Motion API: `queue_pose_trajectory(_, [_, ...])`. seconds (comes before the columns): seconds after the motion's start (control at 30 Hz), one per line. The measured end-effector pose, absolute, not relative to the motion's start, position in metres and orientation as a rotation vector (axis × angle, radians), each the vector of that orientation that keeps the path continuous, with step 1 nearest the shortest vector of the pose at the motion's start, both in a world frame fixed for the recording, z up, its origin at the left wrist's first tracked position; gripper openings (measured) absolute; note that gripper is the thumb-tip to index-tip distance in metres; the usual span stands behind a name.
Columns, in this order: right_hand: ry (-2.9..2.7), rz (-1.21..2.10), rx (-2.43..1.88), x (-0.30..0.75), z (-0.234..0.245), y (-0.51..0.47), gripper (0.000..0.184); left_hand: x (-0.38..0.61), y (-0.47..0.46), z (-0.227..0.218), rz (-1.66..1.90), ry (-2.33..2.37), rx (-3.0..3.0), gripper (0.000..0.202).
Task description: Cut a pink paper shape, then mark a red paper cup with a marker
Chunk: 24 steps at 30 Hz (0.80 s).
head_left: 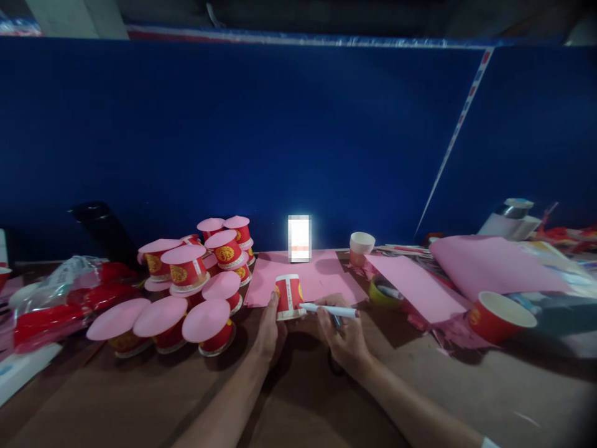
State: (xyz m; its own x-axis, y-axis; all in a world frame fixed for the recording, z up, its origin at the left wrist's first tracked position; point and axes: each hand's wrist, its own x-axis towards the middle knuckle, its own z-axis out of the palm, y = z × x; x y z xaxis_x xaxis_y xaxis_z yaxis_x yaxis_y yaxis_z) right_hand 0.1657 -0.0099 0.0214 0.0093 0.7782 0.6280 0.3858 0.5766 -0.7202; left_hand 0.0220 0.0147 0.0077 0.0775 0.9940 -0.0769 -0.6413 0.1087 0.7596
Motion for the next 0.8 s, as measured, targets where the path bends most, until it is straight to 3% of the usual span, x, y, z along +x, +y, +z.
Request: queue_pose_trajectory(0.8, [-1.682,0.333,-0.934,0.165,0.023,-0.012,0.016,0.023,0.019,-0.001,1.381,0.698,0.648,0.041])
